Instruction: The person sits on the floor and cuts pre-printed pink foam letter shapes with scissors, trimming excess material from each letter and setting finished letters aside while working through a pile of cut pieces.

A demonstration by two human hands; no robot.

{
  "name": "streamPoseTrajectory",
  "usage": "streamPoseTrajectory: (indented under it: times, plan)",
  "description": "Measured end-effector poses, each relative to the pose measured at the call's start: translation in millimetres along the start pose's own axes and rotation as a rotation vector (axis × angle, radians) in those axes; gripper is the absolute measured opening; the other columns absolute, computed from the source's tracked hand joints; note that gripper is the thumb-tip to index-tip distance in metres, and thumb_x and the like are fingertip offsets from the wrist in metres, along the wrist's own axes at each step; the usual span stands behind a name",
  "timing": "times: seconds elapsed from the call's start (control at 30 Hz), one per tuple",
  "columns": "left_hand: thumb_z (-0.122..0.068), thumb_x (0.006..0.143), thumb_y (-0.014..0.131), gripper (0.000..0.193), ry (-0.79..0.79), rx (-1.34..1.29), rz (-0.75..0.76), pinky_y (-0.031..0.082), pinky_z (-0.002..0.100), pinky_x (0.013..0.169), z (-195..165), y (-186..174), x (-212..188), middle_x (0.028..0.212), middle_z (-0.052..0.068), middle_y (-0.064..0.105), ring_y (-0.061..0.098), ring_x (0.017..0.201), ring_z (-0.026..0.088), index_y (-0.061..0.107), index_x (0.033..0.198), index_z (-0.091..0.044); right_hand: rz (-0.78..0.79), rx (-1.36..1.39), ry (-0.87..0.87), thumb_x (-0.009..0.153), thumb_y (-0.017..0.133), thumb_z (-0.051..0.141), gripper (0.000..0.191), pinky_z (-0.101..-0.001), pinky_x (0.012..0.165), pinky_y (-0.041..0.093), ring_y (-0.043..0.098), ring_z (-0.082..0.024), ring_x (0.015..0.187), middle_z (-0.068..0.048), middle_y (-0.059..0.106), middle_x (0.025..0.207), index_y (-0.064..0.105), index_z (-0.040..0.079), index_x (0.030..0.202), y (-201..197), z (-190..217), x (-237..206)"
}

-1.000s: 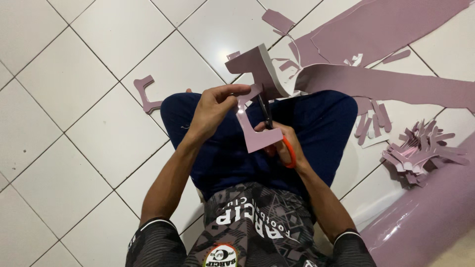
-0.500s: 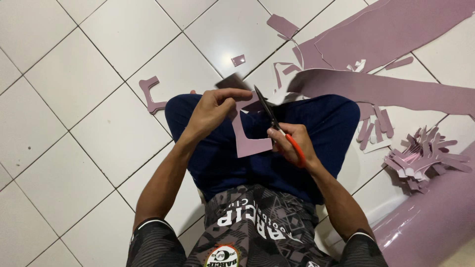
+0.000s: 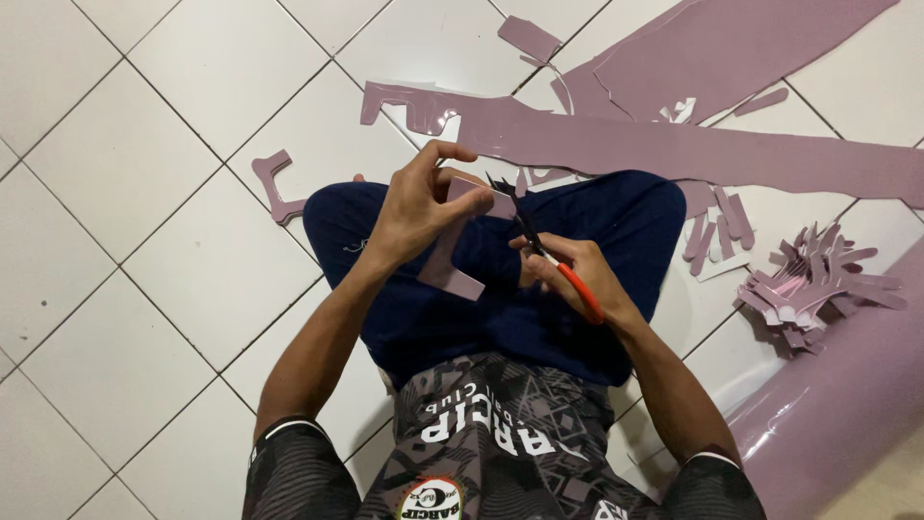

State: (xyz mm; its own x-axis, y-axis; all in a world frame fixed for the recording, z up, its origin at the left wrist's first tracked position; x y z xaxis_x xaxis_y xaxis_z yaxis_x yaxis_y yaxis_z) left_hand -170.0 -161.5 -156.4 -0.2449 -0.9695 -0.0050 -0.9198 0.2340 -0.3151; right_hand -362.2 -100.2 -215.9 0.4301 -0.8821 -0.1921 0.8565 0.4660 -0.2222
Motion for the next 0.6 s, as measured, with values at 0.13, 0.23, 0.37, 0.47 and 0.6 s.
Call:
streamPoseTrajectory:
  times: [0.13,0.23,0.37,0.47,0.6]
  plan:
    - [-0.022,0.089,0.080,0.043,0.031,-0.020,0.015,0.056,0.019,0.059,-9,2,3,0.085,0.005,0.080,0.075,0.071,0.008,0.059,0.123,-0.003,-0.008,-0.008,0.036,0.095,0.061,0.042,0.048,-0.0232,0.053,0.048,0.056,-0.008,0.059,0.000,0.057,0.069,0.072,0.004,0.124,-1,1,-4]
    - [-0.021,0.091,0.079,0.041,0.079,-0.050,0.019,0.060,0.020,0.063,-14,5,5,0.086,0.006,0.080,0.077,0.074,0.009,0.059,0.122,-0.003,-0.034,-0.017,0.070,0.094,0.063,0.043,0.048,-0.0239,0.049,0.046,0.055,-0.009,0.054,0.000,0.055,0.065,0.074,0.005,0.121,-3,-2,-4]
    - [-0.018,0.092,0.077,0.037,0.105,-0.084,0.019,0.063,0.021,0.068,-14,8,4,0.087,0.007,0.079,0.079,0.081,0.011,0.060,0.120,-0.002,-0.039,-0.047,0.025,0.095,0.063,0.042,0.044,-0.0229,0.046,0.044,0.055,-0.007,0.053,0.001,0.060,0.066,0.074,0.005,0.117,-5,2,-4]
    - [-0.018,0.092,0.077,0.035,0.071,-0.046,0.020,0.060,0.022,0.066,-2,11,5,0.086,0.008,0.079,0.078,0.079,0.013,0.062,0.119,-0.002,-0.025,-0.009,0.072,0.096,0.061,0.039,0.041,-0.0234,0.043,0.039,0.051,-0.008,0.049,0.001,0.061,0.064,0.075,0.003,0.112,-6,-7,-5]
    - [-0.017,0.095,0.075,0.031,0.016,-0.254,0.048,0.063,0.022,0.069,21,24,4,0.086,0.009,0.078,0.079,0.084,0.012,0.065,0.117,0.001,0.022,0.365,0.039,0.103,0.055,0.036,0.041,-0.0224,0.041,0.036,0.045,-0.006,0.046,0.002,0.050,0.059,0.070,-0.001,0.108,4,-19,-8]
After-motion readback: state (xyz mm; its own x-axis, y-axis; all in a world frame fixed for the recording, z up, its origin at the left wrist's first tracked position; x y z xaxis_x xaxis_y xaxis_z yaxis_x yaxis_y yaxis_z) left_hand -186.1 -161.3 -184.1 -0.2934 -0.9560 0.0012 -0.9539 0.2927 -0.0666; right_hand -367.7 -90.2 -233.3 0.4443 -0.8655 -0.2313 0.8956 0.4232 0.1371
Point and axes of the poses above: each hand's wrist, its own x-axis towards the middle knuckle, its own y-axis out of the palm, z = x × y, the point moved 10 cm from there along x, towards the middle knuckle
